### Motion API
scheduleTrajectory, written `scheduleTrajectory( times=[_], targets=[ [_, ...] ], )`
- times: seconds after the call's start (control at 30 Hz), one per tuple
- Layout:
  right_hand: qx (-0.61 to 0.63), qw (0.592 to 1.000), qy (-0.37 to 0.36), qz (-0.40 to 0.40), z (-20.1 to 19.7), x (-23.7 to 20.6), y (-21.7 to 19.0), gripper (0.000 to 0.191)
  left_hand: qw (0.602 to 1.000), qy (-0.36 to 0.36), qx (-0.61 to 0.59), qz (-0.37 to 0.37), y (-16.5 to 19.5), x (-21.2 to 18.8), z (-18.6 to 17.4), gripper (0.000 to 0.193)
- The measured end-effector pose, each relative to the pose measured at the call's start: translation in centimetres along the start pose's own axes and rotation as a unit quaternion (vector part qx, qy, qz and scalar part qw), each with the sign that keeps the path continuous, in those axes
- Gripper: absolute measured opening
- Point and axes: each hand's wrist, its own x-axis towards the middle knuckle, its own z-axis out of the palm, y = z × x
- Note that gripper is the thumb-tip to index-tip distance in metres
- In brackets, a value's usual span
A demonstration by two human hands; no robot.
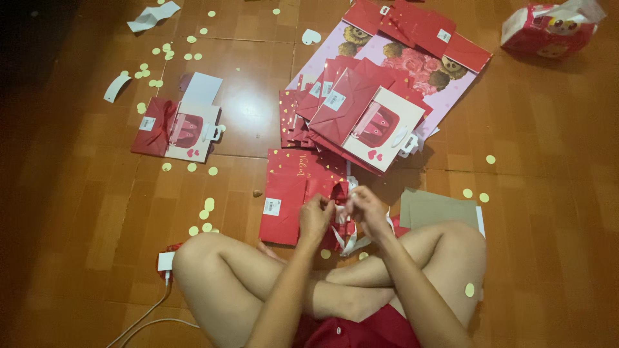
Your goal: The person sits on the floor and ties white ribbons around small red gift boxes. They repeatedly pick up a box, wrap the ribbon, and tie a bow, then place the finished box aside.
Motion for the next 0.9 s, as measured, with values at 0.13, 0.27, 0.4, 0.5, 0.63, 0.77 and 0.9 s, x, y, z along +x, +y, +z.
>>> scheduleTrajectory(
  times=[0.13, 0.27, 0.4, 0.5, 0.63, 0.77, 0.9],
  targets=[
    [-0.142, 0.987, -0.071, 0.035, 1.2, -0.5, 2.7, 0.01, 1.0, -0.012, 0.013, 0.004, 0.2, 0.3, -0.5, 0.018],
    [-0.248, 0.967, -0.054, -0.031, 2.0, -0.9, 3.5, 0.033, 0.992, -0.006, 0.086, 0.096, 1.5, 0.3, -1.3, 0.018],
    [-0.218, 0.973, -0.056, 0.051, 2.4, -1.3, 2.4, 0.067, 0.985, 0.016, 0.079, 0.155, 4.1, -0.1, -3.0, 0.021],
    [-0.244, 0.963, -0.09, 0.073, 2.3, -1.6, 2.2, 0.079, 0.982, 0.009, 0.085, 0.166, 6.4, -0.4, -4.4, 0.022],
    [-0.168, 0.971, -0.052, 0.159, 1.9, -0.4, 2.9, 0.053, 0.979, -0.028, 0.086, 0.184, 9.1, -1.2, -6.2, 0.024],
    [-0.161, 0.973, -0.057, 0.154, 1.9, 0.7, 1.5, 0.034, 0.983, -0.035, 0.054, 0.174, 10.6, -1.6, -7.7, 0.019],
    [-0.293, 0.955, -0.023, 0.026, 4.8, -1.0, -1.9, 0.045, 0.983, 0.001, 0.051, 0.176, 11.0, -0.7, -8.5, 0.016]
  ],
)
